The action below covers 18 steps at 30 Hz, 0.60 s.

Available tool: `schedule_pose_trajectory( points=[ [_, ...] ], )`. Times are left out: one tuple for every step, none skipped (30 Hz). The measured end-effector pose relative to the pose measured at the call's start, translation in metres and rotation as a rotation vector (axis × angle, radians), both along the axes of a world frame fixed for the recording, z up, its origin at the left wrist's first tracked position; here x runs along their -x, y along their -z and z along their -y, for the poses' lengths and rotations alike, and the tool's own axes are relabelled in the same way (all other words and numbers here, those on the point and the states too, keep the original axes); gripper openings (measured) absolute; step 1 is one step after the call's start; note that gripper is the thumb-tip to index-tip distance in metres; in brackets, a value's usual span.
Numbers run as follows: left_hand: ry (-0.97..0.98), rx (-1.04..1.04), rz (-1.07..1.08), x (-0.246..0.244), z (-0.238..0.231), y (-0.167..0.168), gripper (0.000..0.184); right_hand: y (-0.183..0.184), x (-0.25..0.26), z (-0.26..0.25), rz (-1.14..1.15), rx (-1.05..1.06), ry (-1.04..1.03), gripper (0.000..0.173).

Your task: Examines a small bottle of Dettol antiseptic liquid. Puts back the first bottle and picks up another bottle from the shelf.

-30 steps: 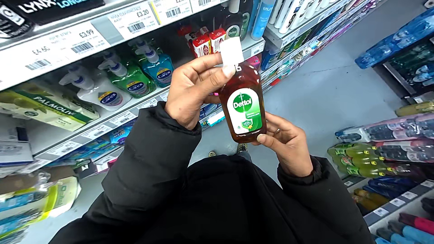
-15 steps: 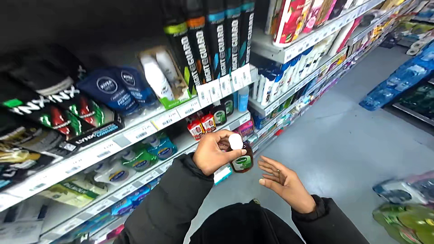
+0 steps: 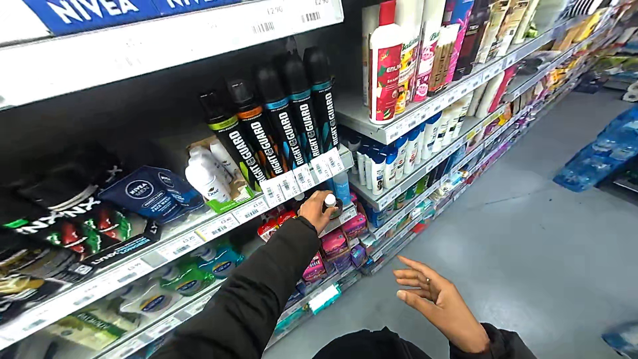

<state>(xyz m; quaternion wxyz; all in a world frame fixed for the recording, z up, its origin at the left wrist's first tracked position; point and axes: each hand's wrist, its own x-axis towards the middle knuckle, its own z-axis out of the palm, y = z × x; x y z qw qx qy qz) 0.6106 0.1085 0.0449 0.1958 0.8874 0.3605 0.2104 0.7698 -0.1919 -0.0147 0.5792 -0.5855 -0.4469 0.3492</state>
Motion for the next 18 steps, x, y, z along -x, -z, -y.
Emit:
schedule_pose_trajectory(
  points=[
    [-0.027,0.004,0.004,-0.003,-0.002,0.001,0.05,0.0,-0.004,0.0,-0.004,0.015,-0.01,0.069],
    [-0.052,0.009,0.0,-0.006,-0.003,0.0,0.052,0.001,-0.008,0.0,-0.01,0.028,-0.023,0.069],
    [-0.072,0.01,-0.009,-0.009,-0.005,-0.002,0.053,0.001,-0.011,0.0,-0.015,0.036,-0.033,0.069],
    [-0.094,0.007,-0.028,-0.011,-0.007,-0.003,0.053,0.002,-0.013,0.001,-0.018,0.04,-0.04,0.069],
    [-0.116,-0.003,-0.051,-0.013,-0.009,-0.004,0.052,0.003,-0.016,0.001,-0.021,0.039,-0.043,0.069],
    [-0.137,-0.012,-0.063,-0.015,-0.01,-0.004,0.051,0.004,-0.019,0.001,-0.02,0.04,-0.044,0.07],
    [-0.159,-0.015,-0.071,-0.016,-0.011,-0.004,0.05,0.005,-0.022,0.001,-0.014,0.045,-0.045,0.07],
    [-0.18,-0.019,-0.081,-0.018,-0.013,-0.004,0.049,0.006,-0.025,0.0,-0.012,0.053,-0.05,0.07],
    [-0.198,-0.013,-0.095,-0.019,-0.013,-0.005,0.049,0.007,-0.027,0.0,-0.011,0.059,-0.053,0.071],
    [-0.213,-0.008,-0.106,-0.021,-0.013,-0.006,0.048,0.007,-0.028,-0.001,-0.015,0.066,-0.057,0.071],
    [-0.221,-0.008,-0.113,-0.022,-0.014,-0.006,0.047,0.008,-0.03,-0.002,-0.018,0.068,-0.06,0.071],
    [-0.223,-0.016,-0.121,-0.024,-0.015,-0.006,0.046,0.008,-0.032,-0.003,-0.018,0.067,-0.063,0.07],
    [-0.226,-0.029,-0.131,-0.025,-0.014,-0.006,0.045,0.008,-0.033,-0.003,-0.02,0.066,-0.067,0.07],
    [-0.231,-0.036,-0.151,-0.026,-0.014,-0.006,0.045,0.009,-0.035,-0.004,-0.019,0.063,-0.07,0.07],
    [-0.234,-0.044,-0.165,-0.027,-0.014,-0.008,0.044,0.01,-0.036,-0.006,-0.021,0.057,-0.072,0.07],
    [-0.234,-0.058,-0.173,-0.028,-0.014,-0.008,0.043,0.01,-0.038,-0.007,-0.024,0.056,-0.076,0.07],
    [-0.236,-0.077,-0.186,-0.028,-0.013,-0.008,0.042,0.011,-0.038,-0.007,-0.028,0.056,-0.078,0.07],
    [-0.245,-0.101,-0.204,-0.029,-0.013,-0.008,0.041,0.011,-0.04,-0.008,-0.032,0.057,-0.082,0.07]
  ],
)
